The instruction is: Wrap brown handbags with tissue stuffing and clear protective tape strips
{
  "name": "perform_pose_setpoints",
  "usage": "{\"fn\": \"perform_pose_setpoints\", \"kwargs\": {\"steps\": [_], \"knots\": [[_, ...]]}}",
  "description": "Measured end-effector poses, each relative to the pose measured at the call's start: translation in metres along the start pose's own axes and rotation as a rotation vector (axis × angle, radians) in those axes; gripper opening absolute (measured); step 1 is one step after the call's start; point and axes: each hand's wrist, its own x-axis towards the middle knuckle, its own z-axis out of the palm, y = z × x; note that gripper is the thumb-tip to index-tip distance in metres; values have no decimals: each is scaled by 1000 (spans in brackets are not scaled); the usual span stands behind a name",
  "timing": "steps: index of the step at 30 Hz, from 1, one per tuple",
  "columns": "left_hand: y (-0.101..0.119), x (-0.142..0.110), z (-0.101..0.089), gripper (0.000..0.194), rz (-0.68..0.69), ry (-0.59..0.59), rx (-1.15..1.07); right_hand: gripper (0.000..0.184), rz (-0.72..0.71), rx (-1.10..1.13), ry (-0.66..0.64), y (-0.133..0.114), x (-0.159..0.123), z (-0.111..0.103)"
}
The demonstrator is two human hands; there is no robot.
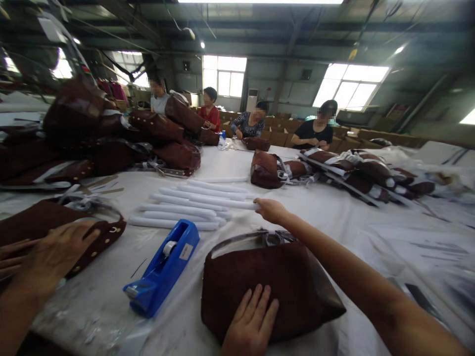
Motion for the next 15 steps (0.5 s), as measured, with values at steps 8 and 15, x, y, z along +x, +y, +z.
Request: {"fn": "perform_pose_setpoints", "kwargs": {"steps": [8, 15], "knots": [[0, 1, -10, 62, -60, -155, -164, 33, -87, 426, 12, 56, -210, -57], [-21, 26, -33, 71, -7, -405, -410, 26, 12, 457, -210, 54, -337, -24]]}}
